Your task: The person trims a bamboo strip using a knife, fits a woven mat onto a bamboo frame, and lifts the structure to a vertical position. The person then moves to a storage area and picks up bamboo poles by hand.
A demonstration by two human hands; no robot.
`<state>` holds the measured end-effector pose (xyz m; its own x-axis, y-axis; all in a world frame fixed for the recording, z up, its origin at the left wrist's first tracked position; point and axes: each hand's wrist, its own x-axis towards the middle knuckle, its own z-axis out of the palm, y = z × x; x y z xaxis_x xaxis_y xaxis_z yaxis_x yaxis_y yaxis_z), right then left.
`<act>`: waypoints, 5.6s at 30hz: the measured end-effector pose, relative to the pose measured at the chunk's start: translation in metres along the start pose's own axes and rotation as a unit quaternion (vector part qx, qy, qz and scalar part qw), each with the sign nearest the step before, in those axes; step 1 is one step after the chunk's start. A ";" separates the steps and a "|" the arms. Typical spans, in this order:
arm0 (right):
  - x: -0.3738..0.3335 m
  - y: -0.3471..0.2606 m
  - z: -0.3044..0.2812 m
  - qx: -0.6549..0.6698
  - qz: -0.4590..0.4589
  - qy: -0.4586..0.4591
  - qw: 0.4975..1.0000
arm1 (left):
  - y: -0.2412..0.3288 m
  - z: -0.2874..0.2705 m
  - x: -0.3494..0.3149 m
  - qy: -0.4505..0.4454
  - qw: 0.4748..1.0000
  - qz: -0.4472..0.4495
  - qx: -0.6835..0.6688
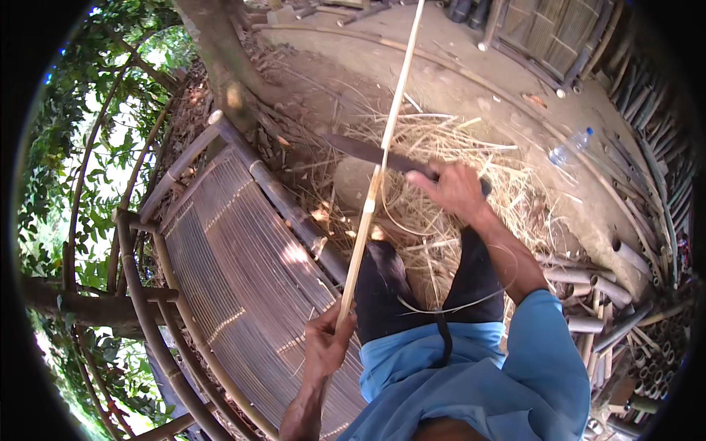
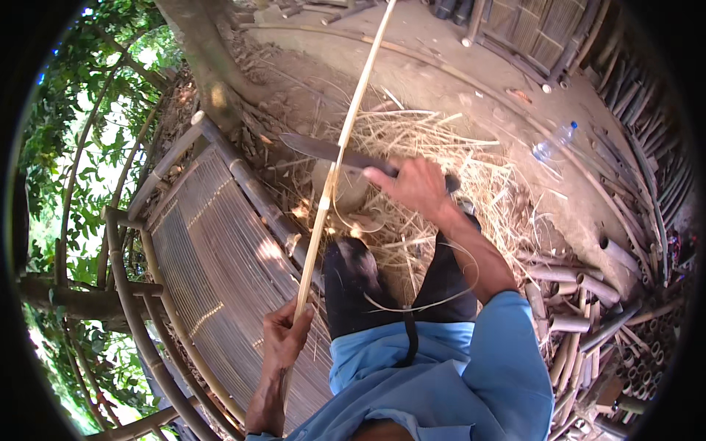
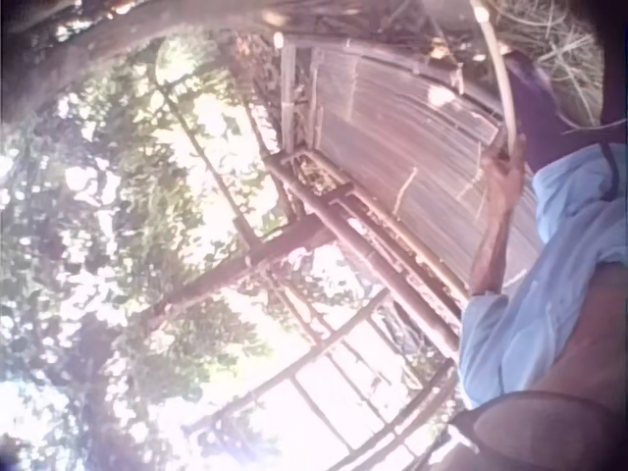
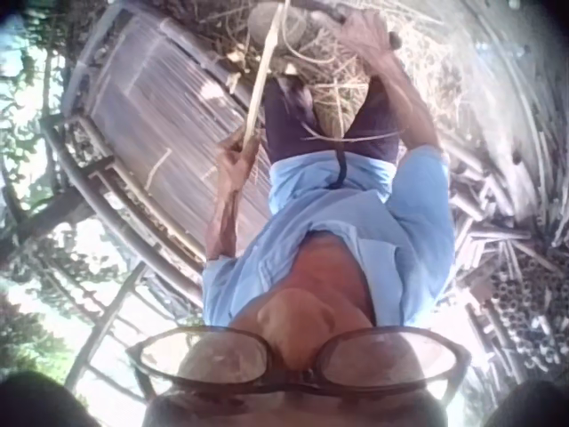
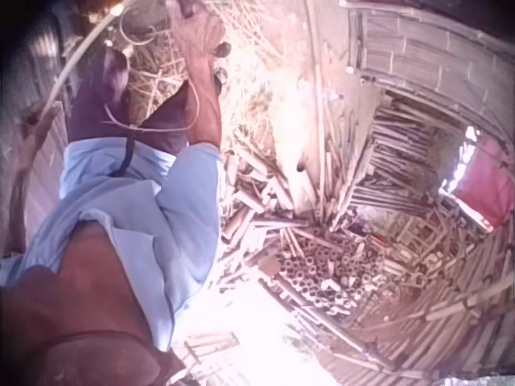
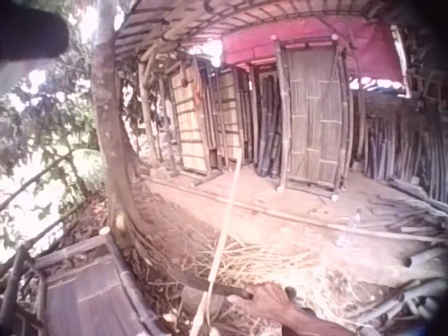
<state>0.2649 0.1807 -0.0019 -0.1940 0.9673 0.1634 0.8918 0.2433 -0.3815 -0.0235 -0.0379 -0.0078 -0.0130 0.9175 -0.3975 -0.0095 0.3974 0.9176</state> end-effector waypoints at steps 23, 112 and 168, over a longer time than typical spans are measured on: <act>0.023 0.032 -0.014 0.009 0.069 -0.072 0.995 | -0.008 -0.046 -0.011 -0.004 0.986 -0.039 0.165; -0.030 -0.016 0.137 0.577 0.155 -0.143 0.789 | 0.115 -0.032 0.057 0.193 0.700 0.600 -0.336; -0.009 -0.007 0.159 0.247 -0.109 -0.057 0.961 | 0.121 0.026 0.132 0.211 0.746 0.607 -0.177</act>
<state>0.1957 0.1814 -0.1460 -0.4228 0.8844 0.1975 0.5284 0.4176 -0.7392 -0.0001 0.1316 0.0510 -0.5393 0.4817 0.6907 0.0036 -0.8189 0.5739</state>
